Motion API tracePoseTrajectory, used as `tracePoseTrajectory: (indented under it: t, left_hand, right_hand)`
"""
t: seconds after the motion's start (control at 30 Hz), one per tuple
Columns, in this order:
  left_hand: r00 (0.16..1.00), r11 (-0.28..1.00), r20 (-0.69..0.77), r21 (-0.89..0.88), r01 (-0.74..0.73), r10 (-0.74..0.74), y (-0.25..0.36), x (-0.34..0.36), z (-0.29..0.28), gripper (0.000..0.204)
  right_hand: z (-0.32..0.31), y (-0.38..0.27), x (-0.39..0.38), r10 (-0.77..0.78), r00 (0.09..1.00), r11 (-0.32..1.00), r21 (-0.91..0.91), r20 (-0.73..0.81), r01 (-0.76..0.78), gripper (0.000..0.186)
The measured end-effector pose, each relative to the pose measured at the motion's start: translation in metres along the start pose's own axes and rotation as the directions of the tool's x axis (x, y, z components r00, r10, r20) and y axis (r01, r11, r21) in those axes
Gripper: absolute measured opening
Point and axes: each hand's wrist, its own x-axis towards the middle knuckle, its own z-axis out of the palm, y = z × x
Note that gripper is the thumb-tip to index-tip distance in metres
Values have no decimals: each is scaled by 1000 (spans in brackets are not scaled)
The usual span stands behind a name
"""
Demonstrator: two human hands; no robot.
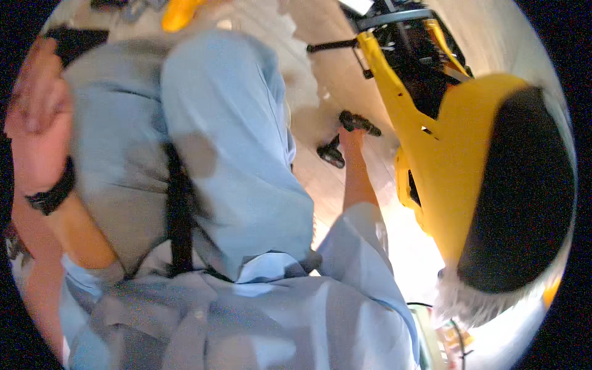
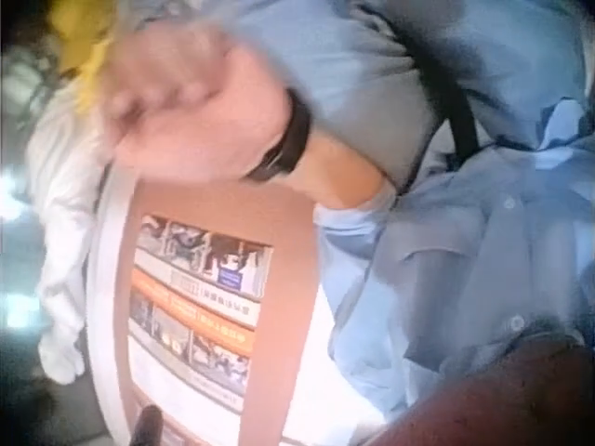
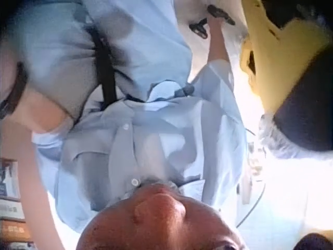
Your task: Attaching and securing plastic fairing components onto a yellow motorcycle using an electric drill.
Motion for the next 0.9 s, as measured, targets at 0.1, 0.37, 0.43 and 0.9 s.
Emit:
tracePoseTrajectory:
  t: [0.1,0.37,0.43,0.9]
  left_hand:
    - [990,995,-112,-36,-88,83,-3,-13,28,26]
    - [986,986,-36,17,-163,164,80,-11,73,29]
    - [972,967,-26,103,-231,235,111,-8,72,32]
    - [437,560,-383,716,-416,814,307,18,135,38]
  right_hand:
    - [-77,-54,-49,-292,948,949,159,129,270,54]
    - [-300,-128,-286,-739,620,419,542,-263,729,26]
    - [-345,-103,-341,-706,414,392,171,-574,904,18]
    - [-458,73,-301,136,262,962,191,-955,194,49]
